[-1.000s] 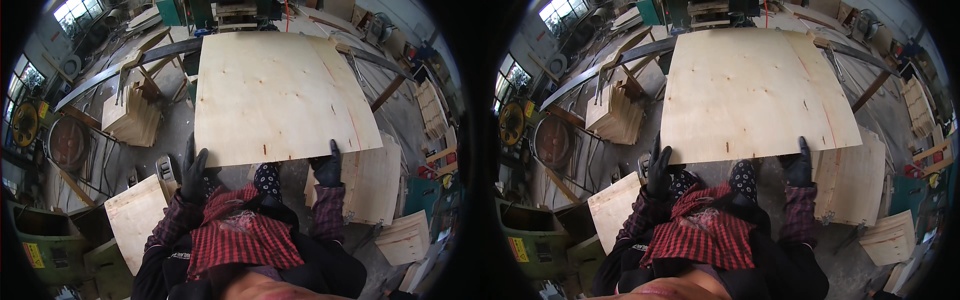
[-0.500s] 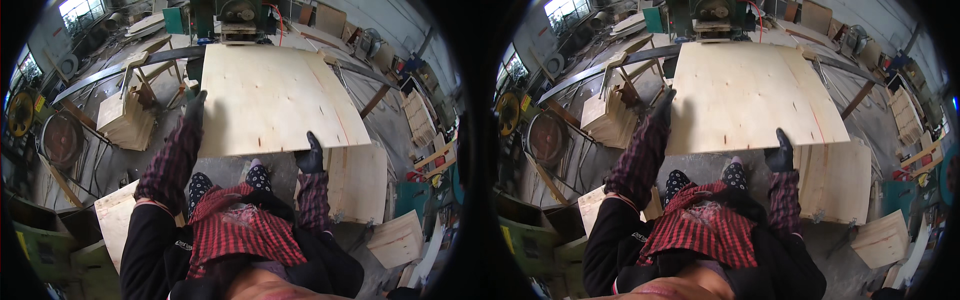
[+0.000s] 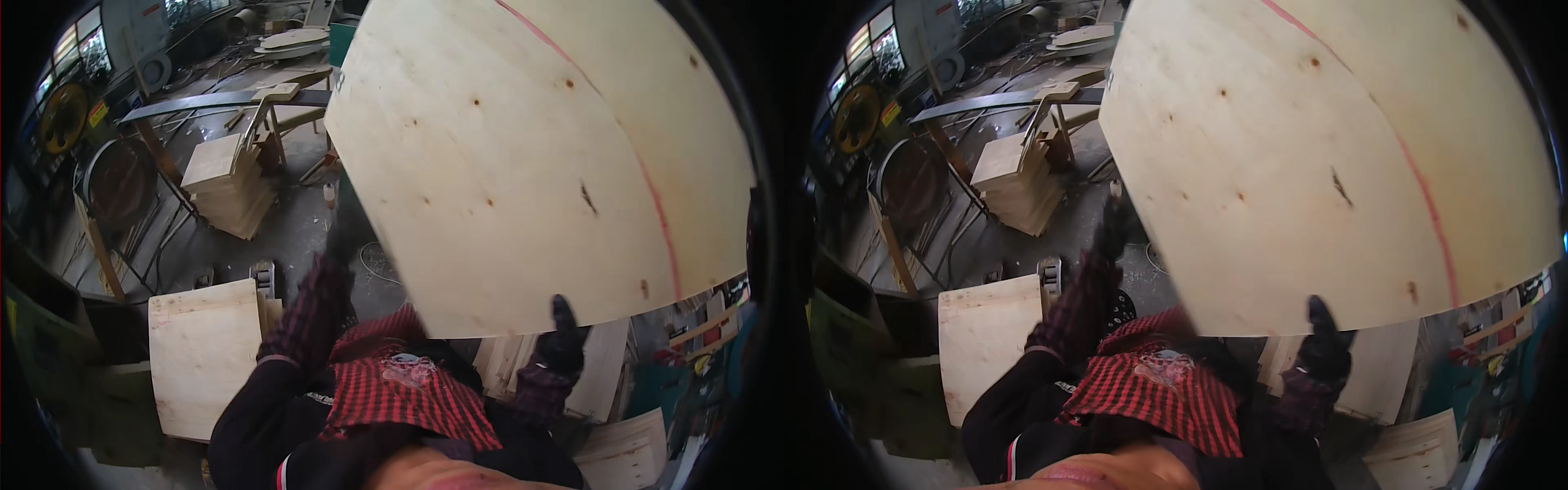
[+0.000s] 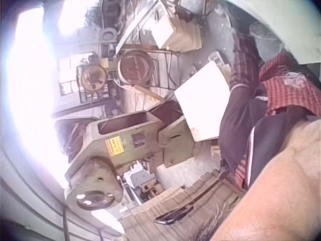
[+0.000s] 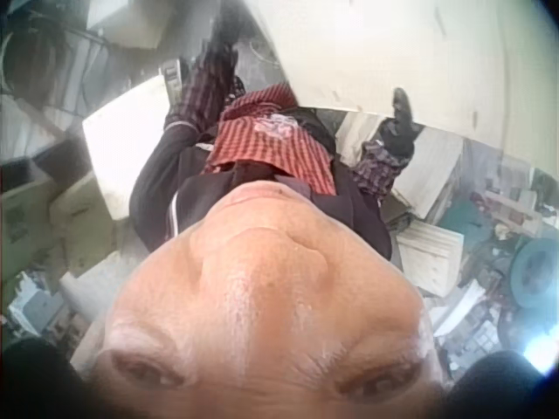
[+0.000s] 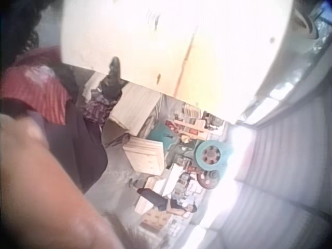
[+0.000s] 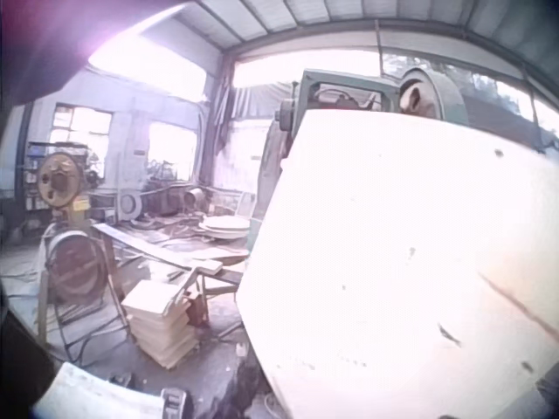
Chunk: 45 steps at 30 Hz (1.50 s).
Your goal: The person positions and attaches metal hinges to the edges of large plywood sheets by hand, repeating the process for multiple boards and moving them between stacks.
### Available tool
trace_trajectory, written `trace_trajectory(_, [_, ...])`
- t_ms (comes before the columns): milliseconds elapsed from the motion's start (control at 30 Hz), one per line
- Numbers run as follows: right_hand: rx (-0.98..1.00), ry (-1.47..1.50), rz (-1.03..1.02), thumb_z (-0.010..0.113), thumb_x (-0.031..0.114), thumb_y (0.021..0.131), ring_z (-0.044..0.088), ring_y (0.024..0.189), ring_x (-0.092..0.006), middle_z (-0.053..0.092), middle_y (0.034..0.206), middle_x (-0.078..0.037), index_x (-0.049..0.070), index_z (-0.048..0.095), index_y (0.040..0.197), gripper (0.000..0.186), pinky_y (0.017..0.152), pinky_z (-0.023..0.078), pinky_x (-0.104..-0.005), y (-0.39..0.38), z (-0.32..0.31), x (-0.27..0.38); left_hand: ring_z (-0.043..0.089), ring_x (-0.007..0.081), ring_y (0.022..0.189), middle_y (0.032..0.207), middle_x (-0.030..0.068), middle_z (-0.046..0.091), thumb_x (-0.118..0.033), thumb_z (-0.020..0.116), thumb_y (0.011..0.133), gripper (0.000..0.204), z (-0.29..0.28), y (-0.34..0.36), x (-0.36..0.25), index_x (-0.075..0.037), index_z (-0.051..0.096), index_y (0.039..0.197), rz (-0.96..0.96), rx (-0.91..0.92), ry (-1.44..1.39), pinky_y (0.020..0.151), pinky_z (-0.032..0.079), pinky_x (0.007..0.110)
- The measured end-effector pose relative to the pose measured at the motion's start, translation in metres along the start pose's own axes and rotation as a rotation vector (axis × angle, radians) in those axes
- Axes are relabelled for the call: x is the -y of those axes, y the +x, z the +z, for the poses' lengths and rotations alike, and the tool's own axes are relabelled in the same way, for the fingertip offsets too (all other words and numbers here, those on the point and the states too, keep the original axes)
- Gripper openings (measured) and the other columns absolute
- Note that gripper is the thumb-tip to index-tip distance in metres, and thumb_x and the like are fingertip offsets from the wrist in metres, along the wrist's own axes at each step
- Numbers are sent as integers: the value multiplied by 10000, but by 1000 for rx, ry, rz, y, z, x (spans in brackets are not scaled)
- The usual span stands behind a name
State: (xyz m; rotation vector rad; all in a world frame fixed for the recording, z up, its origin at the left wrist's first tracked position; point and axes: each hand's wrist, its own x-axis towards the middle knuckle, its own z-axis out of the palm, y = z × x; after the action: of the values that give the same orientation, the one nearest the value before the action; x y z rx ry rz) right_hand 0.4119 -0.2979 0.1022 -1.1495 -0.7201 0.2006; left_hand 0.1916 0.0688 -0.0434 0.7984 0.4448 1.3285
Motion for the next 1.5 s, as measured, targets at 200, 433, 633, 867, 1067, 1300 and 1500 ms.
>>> trace_trajectory(200, [8,9,-252,735,38,694,611,823,-166,602,1018,-95,3,485,1191,557,679,521,-278,34,20,82,486,248,1133,1266,119,488,-524,330,929,541,-38,135,-58,-111,437,1262,274,-74,-129,952,397,433])
trace_trajectory(433, [512,-997,-831,740,277,722,648,810,-232,631,972,-130,18,632,1005,398,670,521,-339,126,130,118,299,332,1299,1451,74,275,-786,467,682,948,-97,-31,27,-212,269,1411,-491,-162,-403,966,250,654])
trace_trajectory(633, [417,-780,-1336,565,292,867,607,838,-373,644,932,-155,4,579,1101,371,740,488,-422,235,284,45,275,381,1305,1450,120,262,-761,420,720,920,-114,-118,74,-176,258,1412,-564,104,-568,950,291,666])
trace_trajectory(867, [543,-718,-1160,618,322,826,513,1068,-286,579,1098,-114,91,486,1281,527,943,363,-425,146,289,-66,320,351,1290,1422,142,306,-596,353,877,706,-37,-171,2,-83,308,1360,-781,47,-741,1036,298,549])
trace_trajectory(1067, [409,-1108,-437,543,346,891,438,1203,-327,468,1304,-186,11,418,1316,556,1032,311,-403,77,76,-103,447,304,1184,1245,169,495,-492,365,939,574,-24,-163,-13,-31,393,1280,-953,4,-624,1027,345,463])
trace_trajectory(1300, [100,225,911,490,344,933,639,782,-196,651,941,-97,33,522,1187,403,659,524,-323,24,-52,-97,579,366,1039,1244,150,502,-327,401,968,485,26,-144,-41,12,360,1311,-882,253,-56,947,430,471])
trace_trajectory(1500, [47,378,704,470,342,935,604,613,-149,653,809,-54,58,550,1131,355,476,472,-274,38,-1,-112,612,365,969,1168,169,534,-229,398,968,436,18,-137,-54,26,355,1319,-294,307,310,822,517,449])
